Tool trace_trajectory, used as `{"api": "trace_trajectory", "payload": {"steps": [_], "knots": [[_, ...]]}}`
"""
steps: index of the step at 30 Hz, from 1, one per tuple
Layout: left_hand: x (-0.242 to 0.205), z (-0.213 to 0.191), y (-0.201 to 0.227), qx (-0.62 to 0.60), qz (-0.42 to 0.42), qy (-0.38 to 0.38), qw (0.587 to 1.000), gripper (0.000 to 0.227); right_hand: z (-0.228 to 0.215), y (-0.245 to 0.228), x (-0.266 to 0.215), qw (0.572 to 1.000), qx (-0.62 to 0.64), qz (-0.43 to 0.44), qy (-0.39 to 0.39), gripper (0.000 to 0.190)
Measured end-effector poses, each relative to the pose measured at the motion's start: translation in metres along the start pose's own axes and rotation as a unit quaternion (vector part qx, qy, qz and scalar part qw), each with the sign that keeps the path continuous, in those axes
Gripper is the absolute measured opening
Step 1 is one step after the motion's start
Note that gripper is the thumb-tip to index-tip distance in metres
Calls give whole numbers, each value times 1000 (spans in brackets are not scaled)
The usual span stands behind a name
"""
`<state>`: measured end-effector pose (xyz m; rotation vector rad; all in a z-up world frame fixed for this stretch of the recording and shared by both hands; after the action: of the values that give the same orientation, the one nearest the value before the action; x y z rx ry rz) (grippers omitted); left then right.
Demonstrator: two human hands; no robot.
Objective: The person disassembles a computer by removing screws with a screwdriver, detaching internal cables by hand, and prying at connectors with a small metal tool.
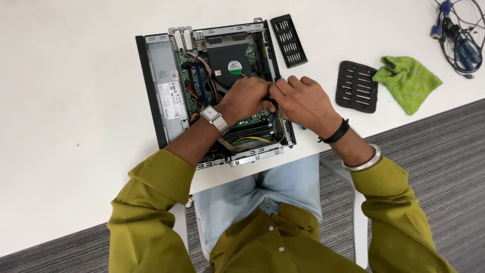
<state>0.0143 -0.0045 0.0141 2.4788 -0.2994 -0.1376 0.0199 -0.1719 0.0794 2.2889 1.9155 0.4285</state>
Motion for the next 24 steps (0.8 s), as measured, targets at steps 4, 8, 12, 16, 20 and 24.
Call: {"api": "trace_trajectory", "payload": {"steps": [4, 8, 12, 16, 20, 24], "knots": [[2, 0, 2, -38, -19, 16, 999, 32, 5, 3, 3, 1000, 15, 13, -11, 18], [4, 16, -8, -78, 14, 52, 996, 21, 10, 6, 2, 999, 37, 25, -20, 16], [9, 34, -14, -84, 60, 68, 992, 13, 8, 7, 1, 998, 41, 32, -44, 20], [9, 37, -13, -66, 54, 65, 994, 12, 2, 4, -5, 997, 59, 39, -12, 25], [6, 37, -11, -46, 59, 69, 995, 10, 10, -2, -14, 986, 122, 91, 60, 22], [6, 39, -13, 3, 68, 70, 995, 8, 11, -9, -14, 968, 161, 132, 138, 17]]}}
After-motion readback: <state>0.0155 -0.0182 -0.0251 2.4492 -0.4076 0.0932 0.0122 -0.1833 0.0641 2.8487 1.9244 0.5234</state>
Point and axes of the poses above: each hand's wrist, its own x-axis towards the middle knuckle, its own z-axis out of the palm, y = z × x, the point moved 2 cm from there along x, towards the middle knuckle, and after that the axes turned 15 degrees about -z, right-handed, at the moved point
